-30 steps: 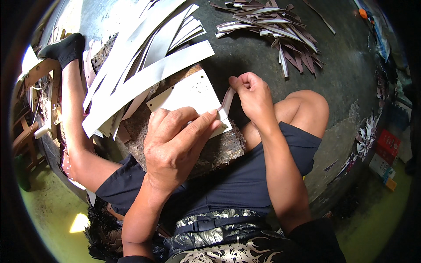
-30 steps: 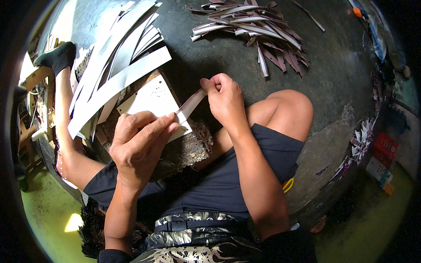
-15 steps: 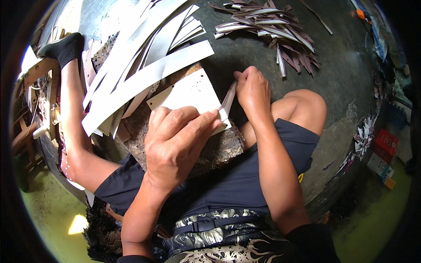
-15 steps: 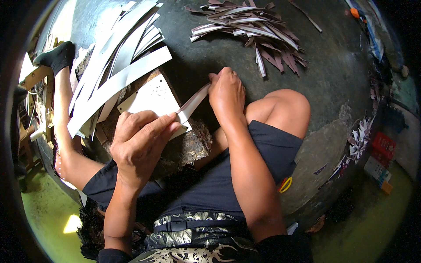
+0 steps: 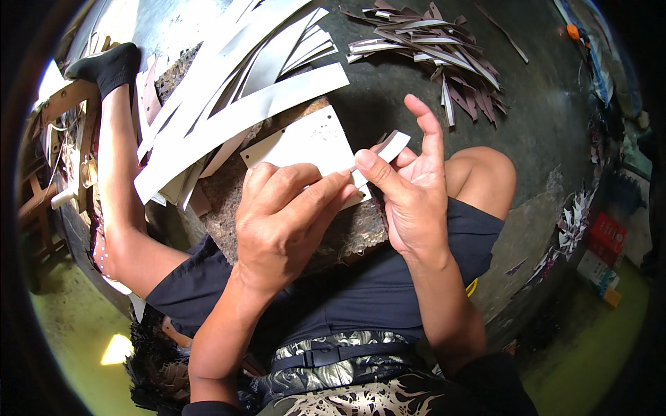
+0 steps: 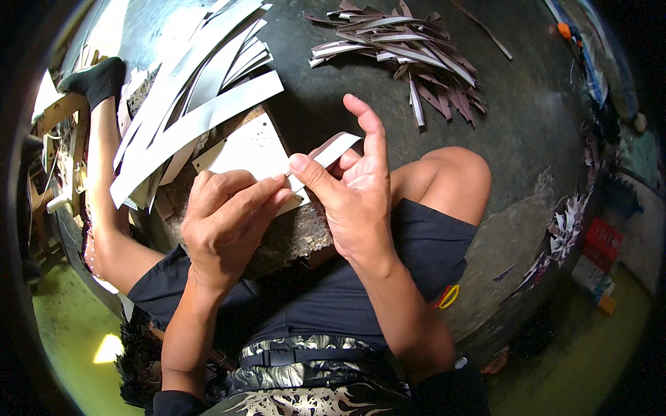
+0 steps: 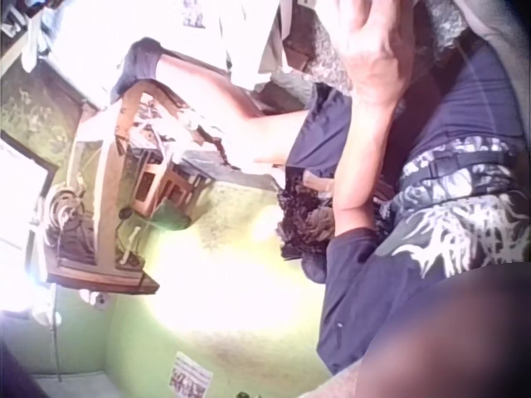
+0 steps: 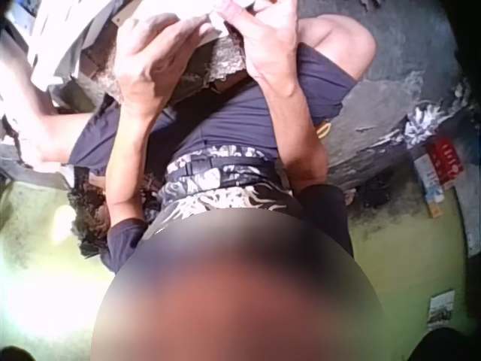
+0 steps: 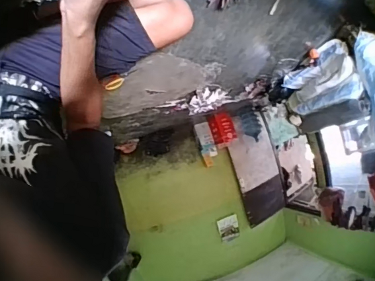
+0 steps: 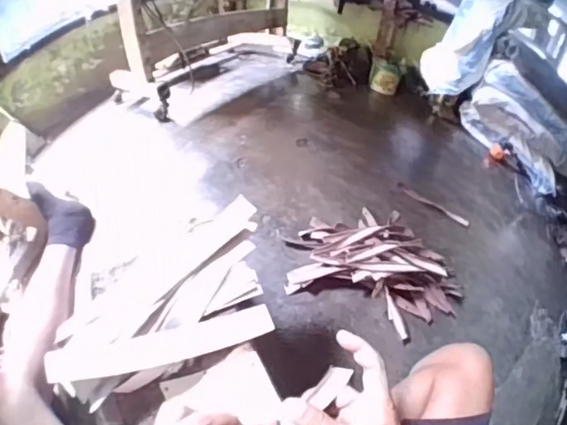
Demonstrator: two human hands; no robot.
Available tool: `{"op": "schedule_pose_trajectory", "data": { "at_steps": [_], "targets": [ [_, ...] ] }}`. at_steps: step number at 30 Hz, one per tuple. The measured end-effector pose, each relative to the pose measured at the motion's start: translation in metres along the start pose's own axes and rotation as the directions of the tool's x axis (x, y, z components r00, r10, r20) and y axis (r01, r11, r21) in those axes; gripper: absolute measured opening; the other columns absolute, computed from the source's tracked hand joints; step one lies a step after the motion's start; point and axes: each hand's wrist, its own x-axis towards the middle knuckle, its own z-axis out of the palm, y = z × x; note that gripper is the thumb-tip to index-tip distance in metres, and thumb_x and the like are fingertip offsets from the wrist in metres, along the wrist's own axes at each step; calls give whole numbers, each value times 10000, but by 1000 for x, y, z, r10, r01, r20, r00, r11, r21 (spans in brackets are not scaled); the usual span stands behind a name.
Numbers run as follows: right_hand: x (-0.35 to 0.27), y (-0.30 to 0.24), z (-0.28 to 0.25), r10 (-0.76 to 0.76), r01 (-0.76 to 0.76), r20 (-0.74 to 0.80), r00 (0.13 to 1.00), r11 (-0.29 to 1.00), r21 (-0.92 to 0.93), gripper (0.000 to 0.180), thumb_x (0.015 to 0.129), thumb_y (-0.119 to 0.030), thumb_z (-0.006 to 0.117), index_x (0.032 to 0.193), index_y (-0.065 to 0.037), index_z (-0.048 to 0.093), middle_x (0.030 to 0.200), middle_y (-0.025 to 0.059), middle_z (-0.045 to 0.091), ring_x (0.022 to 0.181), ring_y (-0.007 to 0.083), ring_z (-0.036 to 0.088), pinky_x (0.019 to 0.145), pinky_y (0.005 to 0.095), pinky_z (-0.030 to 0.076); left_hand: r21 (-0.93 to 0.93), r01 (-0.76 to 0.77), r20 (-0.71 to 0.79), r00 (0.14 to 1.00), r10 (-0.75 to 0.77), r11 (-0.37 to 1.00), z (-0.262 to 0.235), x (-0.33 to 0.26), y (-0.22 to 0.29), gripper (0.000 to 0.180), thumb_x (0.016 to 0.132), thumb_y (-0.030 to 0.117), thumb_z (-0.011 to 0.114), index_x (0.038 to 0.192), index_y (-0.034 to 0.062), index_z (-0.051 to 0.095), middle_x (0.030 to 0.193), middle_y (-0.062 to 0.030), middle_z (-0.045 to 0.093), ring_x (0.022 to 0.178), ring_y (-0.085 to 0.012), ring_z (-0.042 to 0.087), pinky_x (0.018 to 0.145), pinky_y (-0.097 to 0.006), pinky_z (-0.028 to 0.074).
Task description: The person sits on the floor and repeatedly peels the backing off thin strips of material. They place the peeled strips into a pile on the floor. The person handles the strips one at a time, peeling the backing and stacking them.
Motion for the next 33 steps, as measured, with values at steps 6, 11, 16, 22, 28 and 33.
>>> {"op": "schedule_pose_trajectory", "data": {
  "at_steps": [6, 11, 16, 22, 28, 33],
  "targets": [
    [7, 3, -4, 19, -15, -64, 998, 998, 54, 837, 973, 103, 847, 1639, -127, 396, 1049, 111, 757, 946, 158, 756, 879, 328, 655, 9, 4, 0, 1000, -4, 1000, 1, 1, 1, 301, 819, 140, 986, 1102, 125, 885, 940, -16, 704, 797, -214, 601, 737, -377, 479],
    [11, 8, -10, 20, -15, -65, 998, 996, 83, 799, 968, 108, 851, 1602, -112, 417, 1035, 105, 760, 957, 158, 756, 897, 323, 647, -3, 6, 16, 1000, -6, 1000, 0, 1, 1, 311, 813, 125, 988, 1105, 123, 881, 946, -14, 710, 796, -210, 598, 734, -375, 473],
    [15, 12, -16, 29, -26, -118, 993, 999, 32, 764, 972, 89, 857, 1578, -103, 432, 1024, 95, 758, 924, 141, 735, 872, 300, 620, -1, -2, 12, 1000, 2, 1000, 0, 2, 1, 318, 813, 114, 986, 1113, 118, 880, 951, -15, 713, 798, -212, 601, 733, -376, 471],
    [18, 16, -21, 25, -25, -141, 990, 1000, -1, 735, 979, 55, 868, 1564, -108, 453, 1017, 78, 752, 898, 115, 693, 823, 275, 562, 15, -13, 13, 1000, 13, 1000, -1, 1, 0, 317, 817, 110, 987, 1116, 117, 881, 962, -13, 717, 801, -211, 601, 727, -377, 467],
    [19, 21, -31, 16, -23, -159, 987, 999, -43, 706, 985, 63, 853, 1547, -107, 460, 1021, 83, 745, 893, 119, 678, 827, 279, 563, 61, -30, 39, 999, 28, 998, 2, 1, 2, 328, 834, 130, 984, 1145, 133, 879, 992, 2, 701, 819, -205, 594, 745, -381, 466],
    [31, 12, -29, -160, 97, -284, 946, 970, -223, 622, 1020, 119, 758, 1511, -98, 444, 1085, 134, 708, 902, 189, 744, 867, 326, 638, 96, -20, 92, 996, 11, 995, -1, 4, 5, 362, 848, 152, 973, 1196, 142, 872, 1013, 4, 697, 856, -213, 614, 791, -401, 486]
  ]
}}
